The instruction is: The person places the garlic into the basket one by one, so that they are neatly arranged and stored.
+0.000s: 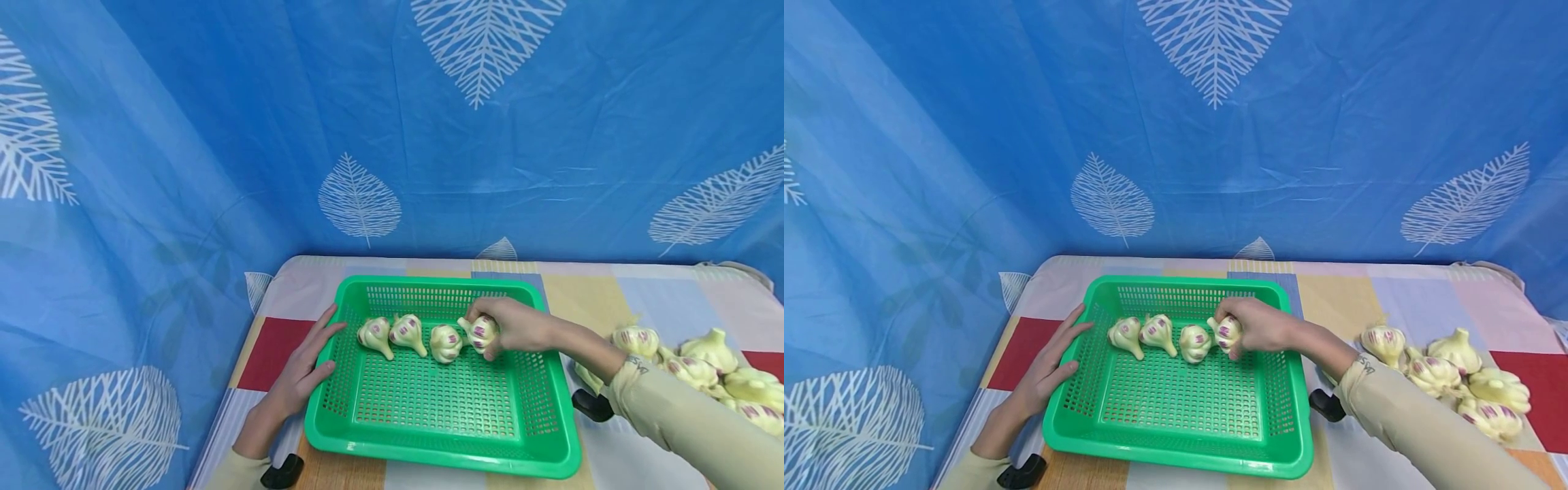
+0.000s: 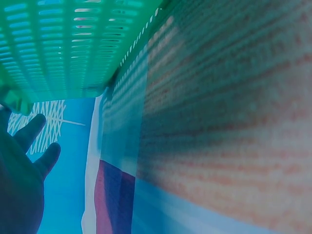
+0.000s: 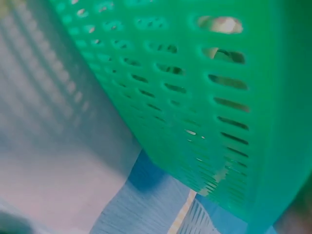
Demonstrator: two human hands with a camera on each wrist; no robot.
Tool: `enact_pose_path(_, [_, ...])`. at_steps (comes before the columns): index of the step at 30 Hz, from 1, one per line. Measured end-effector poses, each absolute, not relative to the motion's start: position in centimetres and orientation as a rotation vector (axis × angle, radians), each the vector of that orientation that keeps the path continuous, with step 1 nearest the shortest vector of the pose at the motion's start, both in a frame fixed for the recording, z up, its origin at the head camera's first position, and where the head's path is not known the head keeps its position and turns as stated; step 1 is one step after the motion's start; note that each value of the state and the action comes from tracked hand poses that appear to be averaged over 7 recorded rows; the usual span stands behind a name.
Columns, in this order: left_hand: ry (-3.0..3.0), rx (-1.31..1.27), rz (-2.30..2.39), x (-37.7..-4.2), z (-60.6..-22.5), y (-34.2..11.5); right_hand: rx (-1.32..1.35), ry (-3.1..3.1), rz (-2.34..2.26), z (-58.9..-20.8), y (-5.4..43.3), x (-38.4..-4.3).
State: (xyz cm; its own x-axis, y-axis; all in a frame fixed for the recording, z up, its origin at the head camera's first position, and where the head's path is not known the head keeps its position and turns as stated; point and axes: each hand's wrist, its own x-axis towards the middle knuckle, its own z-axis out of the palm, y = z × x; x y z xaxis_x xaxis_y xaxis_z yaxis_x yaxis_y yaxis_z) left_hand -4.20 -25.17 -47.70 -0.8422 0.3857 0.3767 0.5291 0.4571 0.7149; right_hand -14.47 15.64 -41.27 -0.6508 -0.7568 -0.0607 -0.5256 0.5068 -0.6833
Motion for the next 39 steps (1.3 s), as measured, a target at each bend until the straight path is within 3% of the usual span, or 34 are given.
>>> enact_pose_path(7, [-2.535, -0.812, -1.339, -4.3, -47.7, -25.2, -1.078, 2.499, -0.627, -41.8, 14.9, -14.6])
enact_pose_path(21, [-2.538, -0.816, -1.344, -4.4, -47.4, -25.0, -1.506, 2.624, -0.231, -43.7, 14.6, -14.1])
enact_pose_path(39, [-2.549, -0.807, -1.323, -4.1, -47.8, -25.1, -1.250, 2.643, -0.244, -40.8, 15.4, -13.1])
